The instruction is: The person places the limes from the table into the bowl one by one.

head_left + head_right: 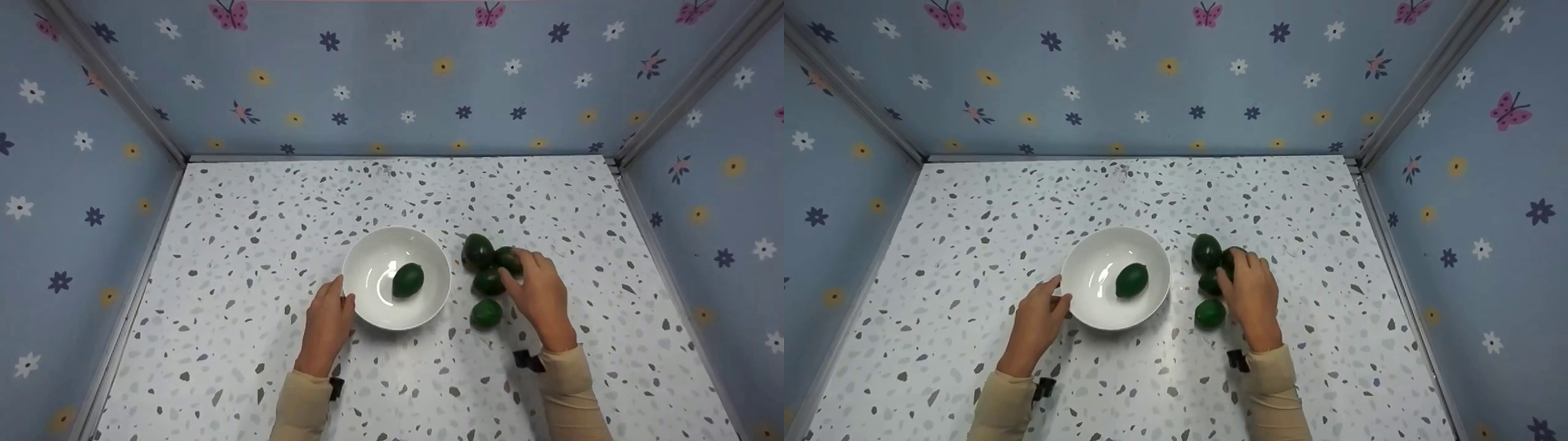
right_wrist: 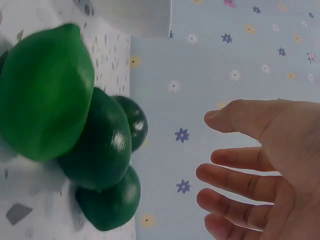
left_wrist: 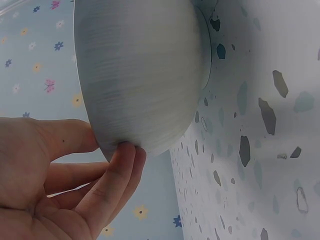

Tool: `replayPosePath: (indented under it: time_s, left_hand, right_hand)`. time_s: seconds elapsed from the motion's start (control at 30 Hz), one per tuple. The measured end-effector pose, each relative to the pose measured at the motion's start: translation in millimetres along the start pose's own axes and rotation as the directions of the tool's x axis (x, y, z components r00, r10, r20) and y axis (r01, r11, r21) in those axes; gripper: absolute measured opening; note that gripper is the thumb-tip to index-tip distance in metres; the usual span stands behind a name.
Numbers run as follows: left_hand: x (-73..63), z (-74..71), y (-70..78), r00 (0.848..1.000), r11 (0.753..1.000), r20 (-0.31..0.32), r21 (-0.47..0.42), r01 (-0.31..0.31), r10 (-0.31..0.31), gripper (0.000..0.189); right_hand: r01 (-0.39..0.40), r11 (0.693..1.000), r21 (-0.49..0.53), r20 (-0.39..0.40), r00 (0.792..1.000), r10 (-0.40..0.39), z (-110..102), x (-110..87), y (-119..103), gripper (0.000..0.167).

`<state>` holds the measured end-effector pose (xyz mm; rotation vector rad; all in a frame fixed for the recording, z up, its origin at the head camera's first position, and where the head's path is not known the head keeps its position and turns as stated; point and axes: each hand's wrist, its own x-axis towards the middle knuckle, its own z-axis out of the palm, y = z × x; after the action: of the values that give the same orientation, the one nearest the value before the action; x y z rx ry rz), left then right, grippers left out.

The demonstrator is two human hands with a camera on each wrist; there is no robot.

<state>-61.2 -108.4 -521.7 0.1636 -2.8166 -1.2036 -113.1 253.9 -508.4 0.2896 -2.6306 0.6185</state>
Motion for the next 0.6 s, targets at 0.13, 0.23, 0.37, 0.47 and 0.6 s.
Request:
replayPosePath:
  time_s: [0.13,0.23,0.37,0.47,0.6]
  left_hand:
    - [0.1,1.1,-1.5,1.000,1.000,-0.003,-0.001,-0.006,0.006,0.047]
    - [0.4,1.9,-2.1,1.000,1.000,-0.009,-0.002,-0.006,0.006,0.047]
    - [0.0,2.6,-2.0,1.000,1.000,-0.005,-0.002,0.010,-0.010,0.047]
    - [-0.2,2.9,-2.0,1.000,1.000,-0.001,0.000,0.017,-0.017,0.047]
    - [0.3,2.8,-1.8,1.000,1.000,-0.008,-0.001,0.007,-0.007,0.047]
  right_hand:
    - [-0.017,1.000,-0.014,-0.012,1.000,0.017,-2,-1.2,10,0.037]
    - [-0.037,0.999,-0.016,-0.011,0.999,0.037,-2,-1.6,16,0.037]
    - [-0.079,0.996,-0.028,0.011,0.997,0.080,-1,-2.7,22,0.038]
    - [-0.113,0.993,-0.036,0.036,0.993,0.115,0,-3.5,27,0.039]
    - [-0.141,0.990,-0.029,0.060,0.988,0.142,2,-4.3,34,0.040]
